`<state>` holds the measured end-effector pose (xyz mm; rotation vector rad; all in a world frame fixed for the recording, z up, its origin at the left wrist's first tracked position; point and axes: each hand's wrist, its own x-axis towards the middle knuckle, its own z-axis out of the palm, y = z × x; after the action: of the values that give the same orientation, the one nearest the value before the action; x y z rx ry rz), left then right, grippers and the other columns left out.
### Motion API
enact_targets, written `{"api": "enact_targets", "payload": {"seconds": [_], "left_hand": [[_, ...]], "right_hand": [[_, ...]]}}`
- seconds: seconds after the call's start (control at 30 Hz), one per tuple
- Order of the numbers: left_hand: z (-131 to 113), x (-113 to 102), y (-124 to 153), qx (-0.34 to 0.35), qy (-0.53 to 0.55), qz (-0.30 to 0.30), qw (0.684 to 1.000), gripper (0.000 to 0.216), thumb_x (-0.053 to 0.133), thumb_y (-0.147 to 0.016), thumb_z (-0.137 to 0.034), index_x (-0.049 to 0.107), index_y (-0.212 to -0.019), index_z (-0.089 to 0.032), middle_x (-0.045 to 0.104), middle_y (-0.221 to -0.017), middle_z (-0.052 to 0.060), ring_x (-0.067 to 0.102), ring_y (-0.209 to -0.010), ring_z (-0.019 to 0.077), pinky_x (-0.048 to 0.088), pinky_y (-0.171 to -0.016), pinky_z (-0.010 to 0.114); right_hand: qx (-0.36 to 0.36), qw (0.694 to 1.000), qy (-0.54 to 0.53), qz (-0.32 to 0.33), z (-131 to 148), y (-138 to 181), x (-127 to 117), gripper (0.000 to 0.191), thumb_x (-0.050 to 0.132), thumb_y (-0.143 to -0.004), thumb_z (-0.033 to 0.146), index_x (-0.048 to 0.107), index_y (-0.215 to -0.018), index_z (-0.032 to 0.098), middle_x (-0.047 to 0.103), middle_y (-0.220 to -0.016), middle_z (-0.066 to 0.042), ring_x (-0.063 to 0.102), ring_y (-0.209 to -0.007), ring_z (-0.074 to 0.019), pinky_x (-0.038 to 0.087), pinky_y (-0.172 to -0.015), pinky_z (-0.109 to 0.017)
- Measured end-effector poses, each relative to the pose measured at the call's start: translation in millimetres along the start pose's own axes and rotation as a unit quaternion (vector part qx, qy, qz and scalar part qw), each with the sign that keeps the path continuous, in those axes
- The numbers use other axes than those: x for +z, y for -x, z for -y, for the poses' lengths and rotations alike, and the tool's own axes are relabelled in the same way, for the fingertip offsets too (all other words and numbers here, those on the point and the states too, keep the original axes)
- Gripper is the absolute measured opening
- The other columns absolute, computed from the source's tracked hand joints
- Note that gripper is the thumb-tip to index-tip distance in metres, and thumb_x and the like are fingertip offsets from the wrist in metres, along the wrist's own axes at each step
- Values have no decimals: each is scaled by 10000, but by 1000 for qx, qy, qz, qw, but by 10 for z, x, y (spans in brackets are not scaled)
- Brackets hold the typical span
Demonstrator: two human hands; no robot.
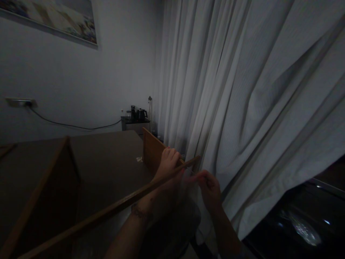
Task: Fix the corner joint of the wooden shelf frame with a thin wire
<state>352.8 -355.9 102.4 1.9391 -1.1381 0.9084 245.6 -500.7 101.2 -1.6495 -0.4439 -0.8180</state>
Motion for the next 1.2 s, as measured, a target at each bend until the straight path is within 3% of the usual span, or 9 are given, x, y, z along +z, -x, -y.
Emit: {"api": "enact_targets", "payload": {"seconds": [0.13, 0.23, 0.4, 0.57, 0.77, 0.97, 1.2], "left_hand": [[41, 43, -4, 2, -15, -8, 1000, 337, 375, -855, -524, 476, -895, -205, 484, -898, 78, 461, -953, 288, 381, -1021, 559], [25, 35, -2, -3, -15, -7, 1000, 372, 333, -885, -541, 487, -900, -203, 487, -907, 79, 469, -960, 283, 384, -1023, 547], [-20, -2, 5, -3, -8, -8, 1000, 369, 335, -888, -542, 480, -910, -203, 486, -914, 75, 470, -963, 277, 374, -1029, 536], [-25, -9, -3, -11, -11, 1, 1000, 313, 361, -856, -494, 465, -899, -202, 478, -907, 73, 461, -952, 276, 381, -1017, 541], [-62, -34, -19, -12, 1, 3, 1000, 299, 360, -846, -486, 447, -896, -205, 474, -904, 73, 454, -939, 277, 372, -1014, 549], [-53, -19, -14, -9, 1, -5, 1000, 311, 363, -851, -503, 450, -893, -207, 476, -908, 72, 457, -942, 274, 370, -1020, 552], [-54, -25, -14, -9, -3, 2, 1000, 287, 375, -840, -472, 452, -906, -203, 479, -907, 75, 461, -946, 273, 380, -1031, 560]], "right_hand": [[-30, 997, -30, 59, -98, 34, -50, 359, 407, -1017, 460, 672, -956, 226, 781, -945, -82, 747, -935, -218, 607, -846, -378], [-51, 995, -10, 82, -144, 44, -93, 281, 411, -1028, 376, 656, -1041, 241, 760, -1054, -79, 711, -1048, -206, 573, -924, -387], [-92, 990, -16, 104, -200, 11, -145, 209, 452, -1017, 369, 636, -1028, 270, 746, -962, -41, 719, -934, -178, 578, -819, -326], [-137, 987, 9, 80, -252, -25, -182, 162, 597, -944, 406, 686, -980, 274, 719, -909, -51, 679, -883, -197, 542, -775, -335], [-127, 989, -16, 74, -261, -32, -166, 113, 666, -903, 395, 693, -962, 303, 698, -893, -17, 661, -844, -180, 511, -744, -308], [-144, 989, -7, 33, -250, -50, -74, 191, 648, -905, 450, 660, -865, 263, 644, -791, -6, 614, -736, -166, 468, -662, -291], [-103, 994, -9, -34, -245, -6, 95, 321, 585, -923, 504, 563, -762, 227, 552, -720, 5, 553, -651, -155, 431, -583, -279]]}}
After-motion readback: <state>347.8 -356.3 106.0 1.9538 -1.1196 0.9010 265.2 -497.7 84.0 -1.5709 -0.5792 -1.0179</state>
